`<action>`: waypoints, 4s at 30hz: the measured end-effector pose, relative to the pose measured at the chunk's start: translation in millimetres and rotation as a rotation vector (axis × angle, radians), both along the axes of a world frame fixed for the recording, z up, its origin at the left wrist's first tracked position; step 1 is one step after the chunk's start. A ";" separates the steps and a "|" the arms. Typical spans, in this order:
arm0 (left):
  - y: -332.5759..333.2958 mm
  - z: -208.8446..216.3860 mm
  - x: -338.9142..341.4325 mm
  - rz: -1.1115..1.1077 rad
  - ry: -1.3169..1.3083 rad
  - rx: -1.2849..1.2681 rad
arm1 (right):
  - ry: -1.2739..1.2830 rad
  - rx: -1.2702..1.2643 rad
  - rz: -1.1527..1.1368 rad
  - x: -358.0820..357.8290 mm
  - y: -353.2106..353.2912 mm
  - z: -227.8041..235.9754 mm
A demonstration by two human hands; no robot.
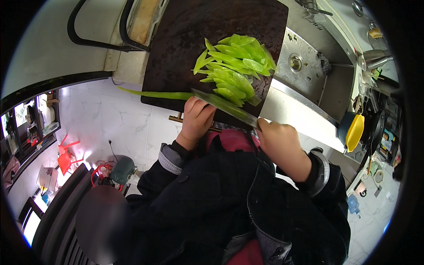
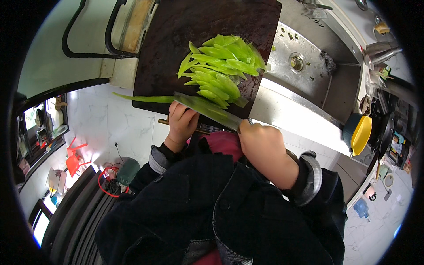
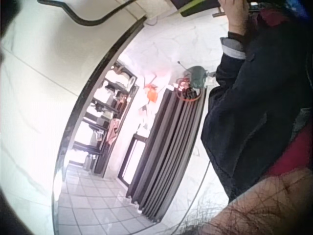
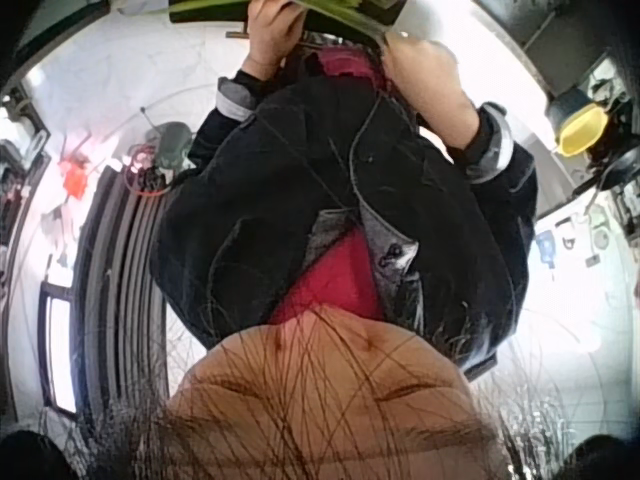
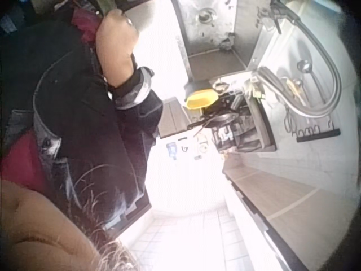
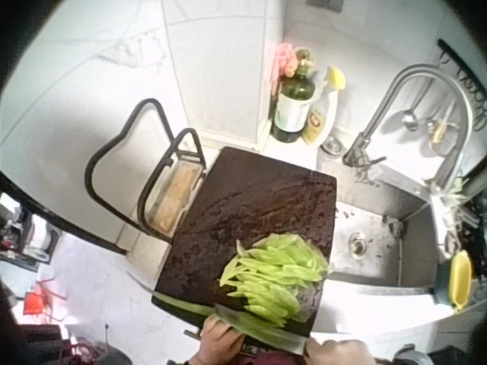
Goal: The person slices a green vegetable into thin strips on a cutting board using a knife, then transfers the slices into a white bowl. The person then rinses a yellow colander and washes dark leafy material under running water in the sink.
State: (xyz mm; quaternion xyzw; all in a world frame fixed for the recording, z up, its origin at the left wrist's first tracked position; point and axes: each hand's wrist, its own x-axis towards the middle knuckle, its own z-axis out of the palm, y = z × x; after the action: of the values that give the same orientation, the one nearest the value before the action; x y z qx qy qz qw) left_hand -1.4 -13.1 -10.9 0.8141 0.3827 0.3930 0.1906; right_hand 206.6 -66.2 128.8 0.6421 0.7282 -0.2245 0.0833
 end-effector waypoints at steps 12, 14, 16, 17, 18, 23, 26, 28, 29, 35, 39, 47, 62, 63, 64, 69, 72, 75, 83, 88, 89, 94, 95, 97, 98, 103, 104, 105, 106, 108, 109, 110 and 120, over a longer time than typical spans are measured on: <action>0.9 -1.1 -1.5 -0.014 0.016 -0.030 | 0.094 -0.029 -0.021 0.8 2.9 6.4; 0.9 -0.7 -1.1 -0.015 0.019 -0.030 | 0.050 -0.023 -0.017 -3.9 5.2 0.5; 0.9 -0.1 0.1 -0.005 -0.013 -0.021 | 0.011 -0.049 -0.005 -11.5 13.5 -16.7; 0.5 0.7 0.1 -0.002 -0.017 -0.030 | 0.056 0.003 -0.019 -15.6 17.9 -25.8; 0.3 1.3 0.3 -0.009 -0.025 -0.023 | 0.084 0.042 -0.018 -17.4 20.8 -31.1; 1.7 1.8 -0.4 -0.015 -0.027 -0.023 | 0.152 0.058 -0.044 -11.9 22.5 -17.6; 1.4 1.7 -0.8 -0.015 -0.027 -0.012 | 0.165 0.007 -0.053 -5.5 16.7 2.5; 1.4 1.4 -0.2 -0.004 -0.029 -0.017 | 0.150 0.004 -0.040 -4.7 17.0 3.7; 1.1 1.2 0.4 0.004 -0.036 -0.019 | 0.099 -0.036 -0.018 -8.1 19.1 -2.5; 2.7 1.8 0.0 -0.013 -0.046 -0.016 | 0.152 0.030 -0.052 -22.1 29.8 -34.8; 3.2 2.4 -0.8 -0.022 -0.053 -0.027 | 0.201 -0.001 -0.060 -8.4 23.4 -7.9; 1.9 2.3 1.0 -0.013 -0.022 -0.016 | 0.145 -0.033 -0.042 -19.4 31.9 -27.5; 0.8 5.3 17.0 -0.083 -0.015 0.004 | 0.228 0.045 -0.158 -0.4 29.5 -17.5; 2.5 4.3 12.6 -0.056 -0.012 -0.004 | 0.214 0.048 -0.153 0.1 26.8 -13.1; 2.5 3.4 10.3 -0.072 0.028 -0.015 | 0.202 0.050 -0.145 0.7 23.7 -8.6; 2.1 1.5 6.6 -0.040 0.046 0.039 | 0.120 0.003 -0.082 2.0 9.5 8.7; 2.8 2.1 7.7 -0.030 0.048 0.057 | 0.043 -0.096 -0.089 4.0 3.2 16.0; 3.7 3.0 7.8 -0.030 0.038 0.049 | 0.066 -0.070 -0.100 3.9 -0.1 15.4; 3.0 2.7 8.6 -0.040 0.032 0.025 | 0.132 -0.017 -0.094 -6.2 14.6 -31.1; 3.5 2.4 7.1 -0.038 0.032 0.041 | 0.154 0.002 -0.087 -0.4 7.4 -7.5; 3.5 2.2 7.1 -0.037 0.035 0.042 | 0.144 -0.039 -0.088 1.9 4.6 0.9; 3.1 1.2 7.5 -0.037 0.033 0.042 | 0.096 -0.098 -0.074 -1.0 7.0 -0.5; 2.9 1.4 7.1 -0.040 0.029 0.036 | 0.105 -0.071 -0.078 -5.0 9.5 -8.8; 3.0 1.8 7.0 -0.050 0.014 0.024 | 0.100 -0.074 -0.095 -11.2 15.7 -25.5; 3.2 1.8 7.2 -0.052 0.019 0.033 | 0.128 -0.043 -0.107 -10.1 16.6 -28.5; 4.2 2.9 6.7 -0.056 0.017 0.040 | 0.185 -0.015 -0.112 0.6 10.9 -11.8; 4.2 3.1 6.7 -0.049 0.020 0.047 | 0.193 -0.013 -0.104 3.2 9.7 -5.6; 3.8 3.2 7.0 -0.044 0.021 0.052 | 0.208 0.000 -0.089 5.7 8.4 0.0; 3.8 3.2 7.3 -0.041 0.021 0.060 | 0.231 0.025 -0.067 6.8 8.3 3.0; 3.4 2.9 7.8 -0.039 0.014 0.050 | 0.185 0.007 -0.068 4.8 10.5 1.2; 3.0 3.0 7.6 -0.032 0.010 0.045 | 0.160 -0.008 -0.065 2.1 12.2 -3.1; 2.7 3.0 7.2 -0.037 0.015 0.041 | 0.130 -0.032 -0.056 -1.1 13.7 -8.5; -0.7 3.4 13.2 -0.093 0.037 -0.003 | 0.278 0.111 -0.144 2.9 23.8 -33.0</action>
State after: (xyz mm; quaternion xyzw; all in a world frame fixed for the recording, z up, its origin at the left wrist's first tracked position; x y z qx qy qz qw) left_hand 11.8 -13.8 -7.5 0.8380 0.3484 0.3678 0.2026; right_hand 209.6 -42.4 95.8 0.6591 0.6960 -0.2759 -0.0703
